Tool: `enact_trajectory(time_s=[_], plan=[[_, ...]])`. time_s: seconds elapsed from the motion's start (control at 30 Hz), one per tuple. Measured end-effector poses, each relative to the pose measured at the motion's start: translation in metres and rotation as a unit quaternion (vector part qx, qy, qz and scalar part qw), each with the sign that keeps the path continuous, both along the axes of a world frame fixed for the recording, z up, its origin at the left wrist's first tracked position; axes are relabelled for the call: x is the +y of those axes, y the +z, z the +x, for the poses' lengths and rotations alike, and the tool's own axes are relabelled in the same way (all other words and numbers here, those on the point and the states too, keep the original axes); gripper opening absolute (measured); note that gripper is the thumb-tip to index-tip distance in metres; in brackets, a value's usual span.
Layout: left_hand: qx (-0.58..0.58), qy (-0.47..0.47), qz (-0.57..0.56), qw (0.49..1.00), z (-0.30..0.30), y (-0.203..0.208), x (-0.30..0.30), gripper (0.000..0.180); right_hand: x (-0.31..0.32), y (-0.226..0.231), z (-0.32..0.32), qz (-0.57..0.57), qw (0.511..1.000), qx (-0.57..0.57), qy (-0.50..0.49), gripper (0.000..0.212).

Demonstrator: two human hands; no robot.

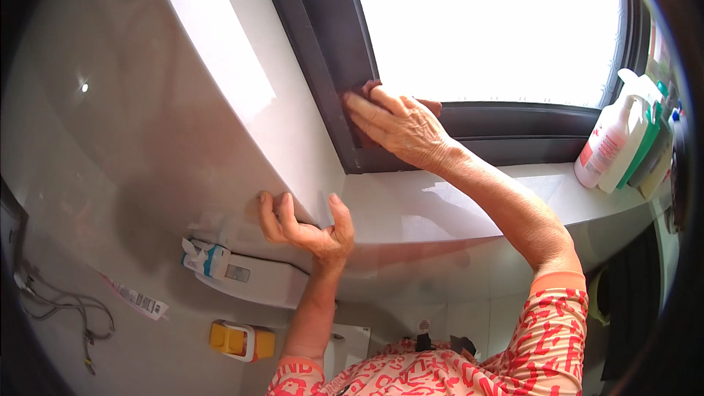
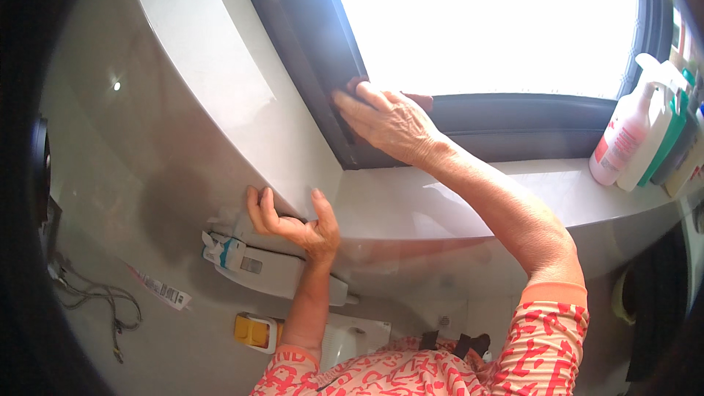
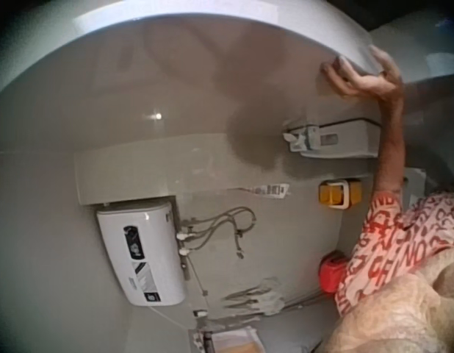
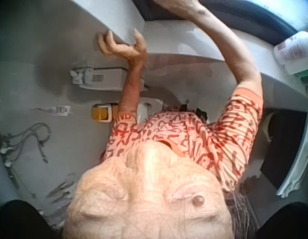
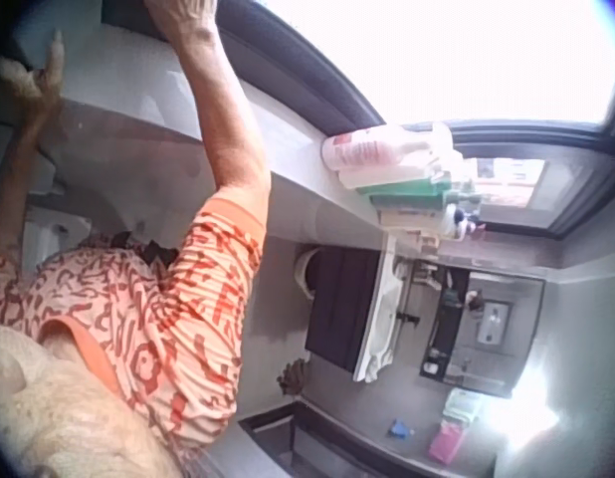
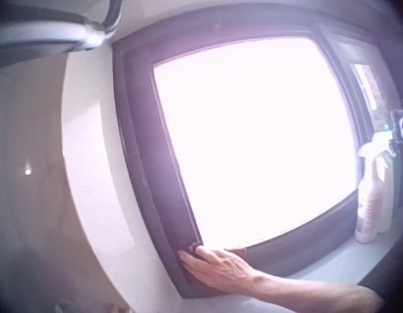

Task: The person cleans a bathroom window sill and adjacent wall using a brown cloth. They systematically move several bottles of liquid soap and lotion aside to wipe the sill, then return them to their original positions. The person also wipes the wall area above a toilet paper dispenser.

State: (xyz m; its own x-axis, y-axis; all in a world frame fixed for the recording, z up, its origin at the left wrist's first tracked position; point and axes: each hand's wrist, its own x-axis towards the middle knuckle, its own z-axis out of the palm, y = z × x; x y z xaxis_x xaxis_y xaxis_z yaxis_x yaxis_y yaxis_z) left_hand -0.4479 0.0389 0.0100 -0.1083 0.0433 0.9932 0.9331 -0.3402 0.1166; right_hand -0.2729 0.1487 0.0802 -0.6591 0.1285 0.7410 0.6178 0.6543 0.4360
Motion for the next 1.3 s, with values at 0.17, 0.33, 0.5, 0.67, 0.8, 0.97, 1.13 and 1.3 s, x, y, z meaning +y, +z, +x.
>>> enact_trajectory(time_s=[0.17, 0.33, 0.5, 0.67, 0.8, 0.97, 1.13, 1.3], plan=[[0.007, 0.0, -0.007, 1.0, 0.003, 0.001, 0.002, 0.062, 0.001, -0.008, 0.011, -0.11, 0.99, -0.091, 0.015, 0.006], [0.005, -0.017, -0.019, 1.0, -0.004, -0.001, -0.004, 0.061, -0.03, 0.046, -0.005, -0.316, 0.949, -0.01, 0.021, 0.013], [0.015, -0.019, -0.04, 0.999, -0.006, -0.003, -0.007, 0.062, -0.051, 0.125, -0.086, 0.017, 0.897, 0.36, 0.255, 0.035], [-0.005, -0.067, -0.005, 0.998, -0.002, -0.007, 0.001, 0.061, -0.056, 0.102, -0.114, -0.207, 0.841, 0.396, 0.306, 0.056], [-0.01, -0.066, -0.003, 0.998, -0.003, -0.009, 0.0, 0.064, -0.055, 0.052, -0.108, -0.303, 0.83, 0.394, 0.253, 0.059], [-0.026, -0.047, -0.021, 0.998, 0.002, -0.006, -0.005, 0.069, -0.065, -0.001, -0.099, -0.436, 0.798, 0.382, 0.163, 0.061], [-0.037, -0.068, -0.01, 0.997, 0.0, -0.007, -0.005, 0.072, -0.083, -0.037, -0.102, -0.564, 0.707, 0.403, 0.139, 0.064], [-0.051, -0.119, 0.0, 0.992, -0.003, -0.01, -0.002, 0.086, -0.082, -0.055, -0.098, -0.633, 0.607, 0.443, 0.186, 0.066]])
